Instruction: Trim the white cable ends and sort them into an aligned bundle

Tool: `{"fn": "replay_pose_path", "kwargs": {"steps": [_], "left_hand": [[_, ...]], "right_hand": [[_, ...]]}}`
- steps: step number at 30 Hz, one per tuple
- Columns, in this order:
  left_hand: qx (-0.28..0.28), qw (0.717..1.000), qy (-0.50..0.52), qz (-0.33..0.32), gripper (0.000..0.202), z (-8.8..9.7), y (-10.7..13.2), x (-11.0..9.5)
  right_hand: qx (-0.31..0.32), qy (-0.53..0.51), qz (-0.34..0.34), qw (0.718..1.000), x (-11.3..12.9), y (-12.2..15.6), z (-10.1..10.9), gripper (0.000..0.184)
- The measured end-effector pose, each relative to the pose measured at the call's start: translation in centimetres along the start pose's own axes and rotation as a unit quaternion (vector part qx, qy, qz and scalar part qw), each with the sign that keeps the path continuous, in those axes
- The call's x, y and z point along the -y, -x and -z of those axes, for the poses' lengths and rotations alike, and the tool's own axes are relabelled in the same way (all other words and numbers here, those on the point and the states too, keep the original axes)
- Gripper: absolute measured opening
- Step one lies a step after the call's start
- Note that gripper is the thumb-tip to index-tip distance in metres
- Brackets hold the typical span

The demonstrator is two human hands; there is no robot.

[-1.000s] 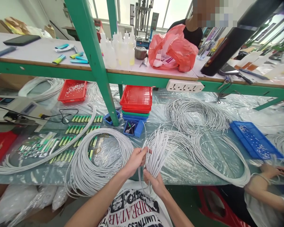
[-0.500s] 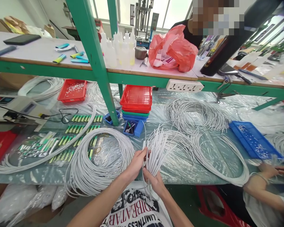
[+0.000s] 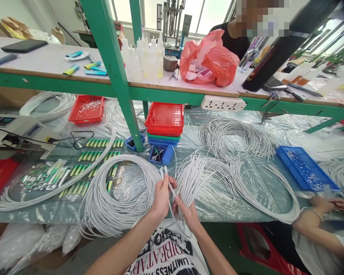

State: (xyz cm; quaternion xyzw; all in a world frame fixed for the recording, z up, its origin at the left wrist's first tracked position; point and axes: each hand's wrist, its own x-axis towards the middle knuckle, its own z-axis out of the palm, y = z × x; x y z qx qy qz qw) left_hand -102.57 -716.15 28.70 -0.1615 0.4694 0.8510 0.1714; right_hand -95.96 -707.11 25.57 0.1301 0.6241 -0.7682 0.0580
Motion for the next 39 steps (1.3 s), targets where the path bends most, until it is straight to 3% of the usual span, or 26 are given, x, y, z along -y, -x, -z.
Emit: {"fn": "replay_pose_path", "kwargs": {"steps": [3,6,10,14,17,24,30,39], "left_hand": [[0.006,0.998,0.058,0.001,0.044,0.4,-0.4,-1.4],[0.035,0.998,0.057,0.017,0.044,1.0,-0.8,-3.0],[0.105,0.99,-0.086,0.03,0.042,1.3,-0.9,-3.7],[0.151,0.951,-0.268,-0.006,0.037,0.8,-0.4,-2.5],[0.191,0.927,-0.321,-0.023,0.034,0.4,-0.1,-1.6],[0.159,0.935,-0.311,-0.062,0.042,0.4,0.2,-0.8],[0.09,0.953,-0.282,-0.062,0.042,0.9,-0.1,-0.5],[0.088,0.964,-0.242,-0.064,0.04,1.3,-0.2,-0.2]], "right_hand": [[-0.04,-0.032,0.0,0.999,0.1,-0.3,0.1,0.037],[-0.024,-0.057,0.01,0.998,-0.1,-0.3,0.4,0.038],[0.022,-0.08,0.009,0.997,-0.8,-0.2,1.1,0.043],[0.057,-0.073,-0.004,0.996,-1.5,-0.2,1.3,0.045],[0.044,-0.067,-0.01,0.997,-1.5,-0.3,1.2,0.046],[0.031,-0.042,0.009,0.999,-1.2,-0.4,1.0,0.045],[0.004,-0.037,0.04,0.999,-1.1,-0.6,0.8,0.035],[-0.012,-0.089,0.026,0.996,-1.1,-0.5,0.6,0.033]]}}
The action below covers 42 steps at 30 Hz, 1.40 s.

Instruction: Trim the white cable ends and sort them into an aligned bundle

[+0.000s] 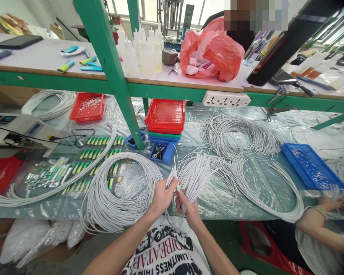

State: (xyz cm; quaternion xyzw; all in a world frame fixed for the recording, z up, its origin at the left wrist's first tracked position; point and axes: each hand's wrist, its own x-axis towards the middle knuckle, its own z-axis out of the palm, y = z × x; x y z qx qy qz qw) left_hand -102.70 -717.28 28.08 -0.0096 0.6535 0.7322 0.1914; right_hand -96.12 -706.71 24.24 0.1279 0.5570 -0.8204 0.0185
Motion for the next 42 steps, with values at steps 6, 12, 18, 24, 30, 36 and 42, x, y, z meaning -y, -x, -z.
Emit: {"fn": "replay_pose_path", "kwargs": {"steps": [6,12,18,24,30,36,42], "left_hand": [[0.014,0.999,-0.038,-0.011,0.041,0.4,0.2,-0.6],[-0.042,0.997,-0.069,-0.017,0.041,1.0,-0.2,-1.1],[-0.058,0.994,-0.078,-0.04,0.038,1.3,-0.2,-1.2],[-0.06,0.994,-0.083,-0.046,0.037,1.3,-0.3,-1.5],[-0.046,0.997,-0.056,-0.022,0.038,1.3,-0.2,-2.0],[-0.057,0.997,-0.04,-0.039,0.036,1.3,-0.3,-2.0],[-0.073,0.997,-0.017,-0.018,0.039,1.4,-0.4,-1.5]], "right_hand": [[-0.005,0.0,-0.009,1.0,0.3,0.0,0.0,0.033],[0.011,0.038,-0.015,0.999,0.9,0.4,-0.5,0.034],[0.02,0.038,-0.023,0.999,1.0,0.4,-0.4,0.035],[0.052,0.039,-0.034,0.997,0.9,0.2,0.3,0.036],[0.042,0.049,-0.036,0.997,1.1,0.4,0.0,0.034],[-0.019,0.041,-0.029,0.999,0.6,0.4,-0.7,0.036],[-0.087,0.003,-0.019,0.996,1.0,0.2,-0.7,0.032]]}}
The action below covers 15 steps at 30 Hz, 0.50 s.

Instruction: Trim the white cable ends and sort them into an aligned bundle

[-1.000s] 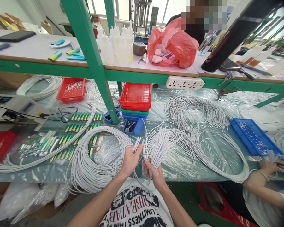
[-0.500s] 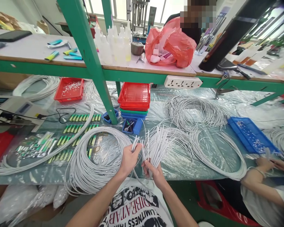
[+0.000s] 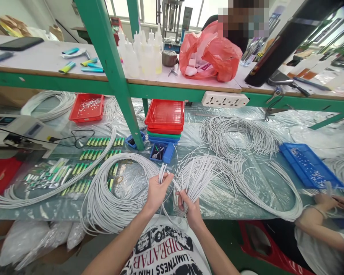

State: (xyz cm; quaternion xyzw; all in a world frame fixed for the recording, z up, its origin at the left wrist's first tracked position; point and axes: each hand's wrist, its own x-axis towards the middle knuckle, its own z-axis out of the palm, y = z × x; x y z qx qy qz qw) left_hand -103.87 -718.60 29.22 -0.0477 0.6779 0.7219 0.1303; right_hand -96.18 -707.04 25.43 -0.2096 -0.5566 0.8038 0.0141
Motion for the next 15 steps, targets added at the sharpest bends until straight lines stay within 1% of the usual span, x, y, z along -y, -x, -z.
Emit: {"fn": "replay_pose_path", "kwargs": {"steps": [3,8,11,15], "left_hand": [[0.009,0.999,0.033,0.041,0.043,-0.2,-0.1,0.5],[0.028,0.984,0.155,0.085,0.052,-1.1,0.1,1.2],[0.026,0.981,0.166,0.101,0.054,-1.7,0.6,1.6],[-0.003,0.985,0.145,0.089,0.054,-2.4,1.2,2.2]], "right_hand": [[0.012,0.005,0.003,1.0,0.0,0.2,-0.1,0.032],[-0.002,0.005,0.011,1.0,-0.5,0.3,-0.3,0.033],[-0.002,0.003,0.026,1.0,-0.6,0.2,-0.4,0.032],[-0.008,0.006,0.03,1.0,-0.5,0.2,-0.7,0.032]]}}
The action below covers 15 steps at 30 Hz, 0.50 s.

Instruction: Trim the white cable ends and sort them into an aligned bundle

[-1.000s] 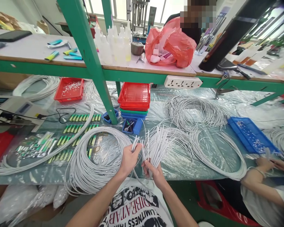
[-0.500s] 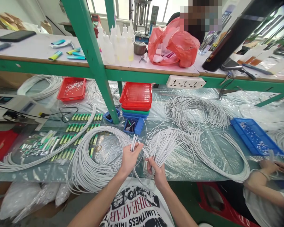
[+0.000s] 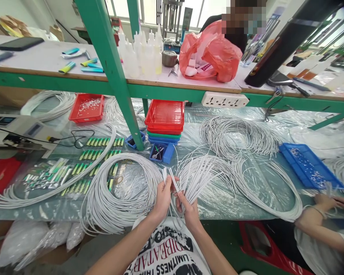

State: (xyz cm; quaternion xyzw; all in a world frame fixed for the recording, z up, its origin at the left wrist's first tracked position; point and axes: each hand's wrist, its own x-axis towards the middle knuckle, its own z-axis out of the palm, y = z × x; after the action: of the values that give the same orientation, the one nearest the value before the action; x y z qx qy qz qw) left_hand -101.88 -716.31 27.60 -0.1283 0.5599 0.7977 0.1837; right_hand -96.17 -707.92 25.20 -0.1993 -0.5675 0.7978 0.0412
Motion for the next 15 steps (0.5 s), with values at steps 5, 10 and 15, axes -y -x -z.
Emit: {"fn": "replay_pose_path", "kwargs": {"steps": [5,10,15], "left_hand": [[0.018,0.999,0.002,0.049,0.058,-0.35,0.19,1.05],[0.03,0.998,0.001,0.056,0.061,-0.52,0.27,1.04],[0.014,0.999,-0.005,0.044,0.057,-0.76,0.81,0.6]], "right_hand": [[-0.022,0.009,-0.004,1.0,0.07,0.1,-0.51,0.035],[-0.027,0.013,-0.003,1.0,0.14,0.08,-0.71,0.039],[-0.036,-0.004,-0.017,0.999,-0.35,0.29,-0.67,0.036]]}}
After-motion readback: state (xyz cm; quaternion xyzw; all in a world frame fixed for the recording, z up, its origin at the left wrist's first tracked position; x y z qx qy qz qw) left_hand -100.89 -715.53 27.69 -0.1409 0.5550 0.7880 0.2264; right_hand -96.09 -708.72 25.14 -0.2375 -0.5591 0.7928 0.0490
